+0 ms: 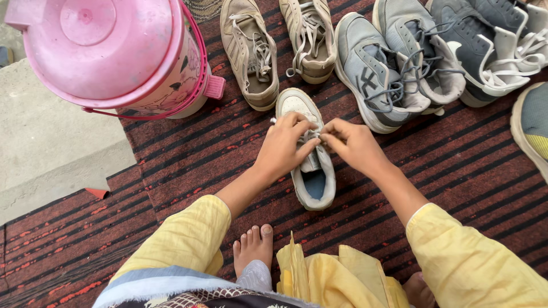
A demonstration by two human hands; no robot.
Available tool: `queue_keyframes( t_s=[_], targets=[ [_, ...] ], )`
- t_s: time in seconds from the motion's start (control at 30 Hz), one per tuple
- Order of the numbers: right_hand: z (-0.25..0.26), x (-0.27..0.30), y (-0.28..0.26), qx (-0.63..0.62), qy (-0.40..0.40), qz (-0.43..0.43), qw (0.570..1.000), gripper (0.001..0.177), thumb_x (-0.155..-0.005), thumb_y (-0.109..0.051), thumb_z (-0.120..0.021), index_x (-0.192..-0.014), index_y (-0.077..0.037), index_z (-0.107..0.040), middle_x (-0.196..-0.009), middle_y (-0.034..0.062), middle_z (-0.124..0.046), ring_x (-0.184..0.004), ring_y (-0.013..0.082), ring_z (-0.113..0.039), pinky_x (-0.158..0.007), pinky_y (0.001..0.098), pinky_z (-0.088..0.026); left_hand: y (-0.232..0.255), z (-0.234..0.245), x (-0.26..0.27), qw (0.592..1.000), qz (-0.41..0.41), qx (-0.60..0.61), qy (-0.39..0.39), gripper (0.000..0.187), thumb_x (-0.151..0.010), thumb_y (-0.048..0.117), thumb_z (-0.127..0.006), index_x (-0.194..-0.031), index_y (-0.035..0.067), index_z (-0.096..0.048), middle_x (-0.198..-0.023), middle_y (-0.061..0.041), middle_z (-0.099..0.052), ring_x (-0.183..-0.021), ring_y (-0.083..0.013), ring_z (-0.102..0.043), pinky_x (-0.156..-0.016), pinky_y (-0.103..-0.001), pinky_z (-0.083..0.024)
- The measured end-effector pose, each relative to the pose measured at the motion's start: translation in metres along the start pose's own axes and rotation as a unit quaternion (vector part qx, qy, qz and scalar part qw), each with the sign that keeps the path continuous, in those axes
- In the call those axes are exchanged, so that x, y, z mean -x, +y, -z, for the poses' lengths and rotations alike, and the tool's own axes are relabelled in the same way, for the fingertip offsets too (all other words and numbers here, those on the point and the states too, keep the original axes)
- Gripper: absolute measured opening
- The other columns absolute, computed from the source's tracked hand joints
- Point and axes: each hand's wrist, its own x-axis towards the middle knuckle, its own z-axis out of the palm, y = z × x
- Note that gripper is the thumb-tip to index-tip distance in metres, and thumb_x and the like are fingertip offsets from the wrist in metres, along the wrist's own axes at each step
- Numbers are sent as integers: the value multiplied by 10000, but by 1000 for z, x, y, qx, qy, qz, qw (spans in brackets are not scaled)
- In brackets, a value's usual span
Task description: The person sits on a mat and unties the laces of several pairs of sneakers. They handle each shoe individually, pulling the laces out of the eyelets and removing them completely before moving to the next pair.
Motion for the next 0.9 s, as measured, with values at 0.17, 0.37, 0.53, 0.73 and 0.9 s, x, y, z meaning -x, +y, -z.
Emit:
queue_keyframes(
  t_s=[0.17,0.37,0.53,0.73,0.9],
  targets=[
    [-11,10,-1,-6,69,22,997,295,-913,-193,-742,-1163,-41,-705,-1120,104,-710,-935,143,-701,-818,274,-574,2,-5,-21,984,-75,-156,-40,174,-820,249,-745,-939,122,-734,-1064,-86,-627,-1087,-307,-584,-897,-462,-445],
    [-52,28,4,-88,167,48,981,331,-905,-210,-757,-1191,-54,-704,-1282,69,-592,-1084,155,-662,-889,312,-590,-2,-8,-29,982,-117,-134,-66,82,-910,157,-634,-944,82,-643,-963,-119,-668,-924,-363,-632,-824,-498,-466],
    [-66,32,2,-89,205,39,974,350,-903,-200,-761,-1218,-64,-691,-1290,64,-588,-1096,183,-658,-918,332,-563,-4,-3,-20,996,-76,-6,-42,74,-954,133,-595,-939,67,-564,-798,-174,-668,-837,-404,-664,-764,-529,-487],
    [-67,34,-5,-74,220,49,971,344,-908,-197,-747,-1218,-65,-676,-1287,67,-590,-1078,188,-658,-910,331,-552,5,-1,-19,998,-16,49,-24,96,-961,142,-608,-962,60,-558,-857,-156,-714,-843,-414,-675,-707,-519,-515],
    [-61,31,-6,-120,216,15,969,259,-937,-203,-719,-1160,-73,-733,-1217,75,-623,-1021,159,-662,-887,303,-546,10,-3,-16,997,9,74,-5,118,-947,149,-640,-947,52,-572,-891,-141,-721,-871,-385,-693,-743,-481,-531]
  ],
)
